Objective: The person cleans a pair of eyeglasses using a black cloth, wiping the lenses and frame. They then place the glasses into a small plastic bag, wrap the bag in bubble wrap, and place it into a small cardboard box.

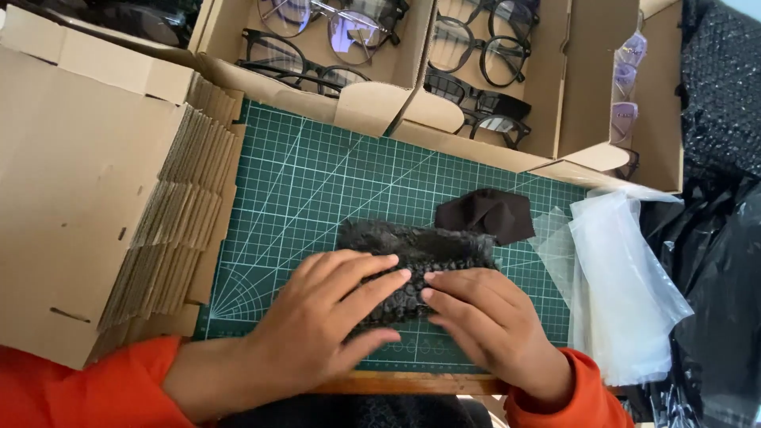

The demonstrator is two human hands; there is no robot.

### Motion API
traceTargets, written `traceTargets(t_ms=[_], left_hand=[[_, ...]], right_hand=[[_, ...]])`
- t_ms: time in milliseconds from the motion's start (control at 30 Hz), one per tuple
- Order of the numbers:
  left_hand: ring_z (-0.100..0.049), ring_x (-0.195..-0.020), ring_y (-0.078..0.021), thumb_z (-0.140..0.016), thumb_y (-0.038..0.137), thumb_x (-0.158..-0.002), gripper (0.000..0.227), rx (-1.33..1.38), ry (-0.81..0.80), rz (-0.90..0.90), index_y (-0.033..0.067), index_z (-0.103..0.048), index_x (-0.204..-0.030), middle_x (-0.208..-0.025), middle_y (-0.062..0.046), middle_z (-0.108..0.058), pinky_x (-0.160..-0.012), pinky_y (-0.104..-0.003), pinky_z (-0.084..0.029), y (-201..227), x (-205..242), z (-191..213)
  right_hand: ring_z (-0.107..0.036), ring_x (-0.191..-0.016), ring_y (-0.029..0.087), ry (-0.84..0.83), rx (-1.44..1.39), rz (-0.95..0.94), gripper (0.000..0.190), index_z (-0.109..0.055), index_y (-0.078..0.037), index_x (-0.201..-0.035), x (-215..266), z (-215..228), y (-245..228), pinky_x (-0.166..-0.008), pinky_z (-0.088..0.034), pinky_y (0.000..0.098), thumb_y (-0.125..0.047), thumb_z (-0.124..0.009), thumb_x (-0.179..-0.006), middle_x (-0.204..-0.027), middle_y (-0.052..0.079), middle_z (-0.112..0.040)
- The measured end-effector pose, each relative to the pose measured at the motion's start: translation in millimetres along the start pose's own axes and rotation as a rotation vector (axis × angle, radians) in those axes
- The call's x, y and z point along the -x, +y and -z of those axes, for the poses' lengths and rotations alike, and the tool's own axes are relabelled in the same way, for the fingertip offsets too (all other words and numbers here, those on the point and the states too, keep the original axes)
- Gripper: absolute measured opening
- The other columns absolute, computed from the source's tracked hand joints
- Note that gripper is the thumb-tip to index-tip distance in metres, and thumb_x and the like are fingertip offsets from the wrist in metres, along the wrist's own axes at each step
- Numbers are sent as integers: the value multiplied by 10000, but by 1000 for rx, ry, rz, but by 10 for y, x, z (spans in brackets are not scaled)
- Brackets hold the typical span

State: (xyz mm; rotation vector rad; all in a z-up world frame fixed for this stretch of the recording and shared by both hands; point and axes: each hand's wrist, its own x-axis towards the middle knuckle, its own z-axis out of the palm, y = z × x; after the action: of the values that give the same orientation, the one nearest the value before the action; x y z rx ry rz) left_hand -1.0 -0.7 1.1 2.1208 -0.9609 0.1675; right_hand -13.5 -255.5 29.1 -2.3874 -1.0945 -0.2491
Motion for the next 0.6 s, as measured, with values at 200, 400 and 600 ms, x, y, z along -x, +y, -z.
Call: traceTargets(t_ms=[200, 400, 600], left_hand=[[-610, -1186, -328, -767, 229, -939, 517, 135, 63, 16, 58, -568, -1385, -1349, -129, -614, -1002, -453, -521, 22, -6, 6], [-704, -970, -274, -709, 311, -959, 473, 377, 106, -20, -25, -617, -1279, -1105, -149, -698, -866, -378, -601, 54, 2, 39], [-723, -950, -262, -694, 226, -982, 434, 416, 140, 31, -34, -578, -1311, -1109, -167, -704, -835, -340, -632, 60, -5, 54]], right_hand=[[-767, -951, 279, 145, -138, -101, 185, -598, -39, -1192, 105, -73, 8, -811, -633, 325, -90, -572, -1016, -1092, 163, -737], [-813, -802, 212, 214, -206, -249, 152, -631, -68, -1133, 257, -145, 23, -700, -642, 247, -109, -570, -1001, -946, 120, -781], [-788, -845, 241, 189, -265, -144, 276, -645, -62, -1120, 174, -188, 34, -726, -671, 292, -298, -608, -980, -986, 129, -745]])
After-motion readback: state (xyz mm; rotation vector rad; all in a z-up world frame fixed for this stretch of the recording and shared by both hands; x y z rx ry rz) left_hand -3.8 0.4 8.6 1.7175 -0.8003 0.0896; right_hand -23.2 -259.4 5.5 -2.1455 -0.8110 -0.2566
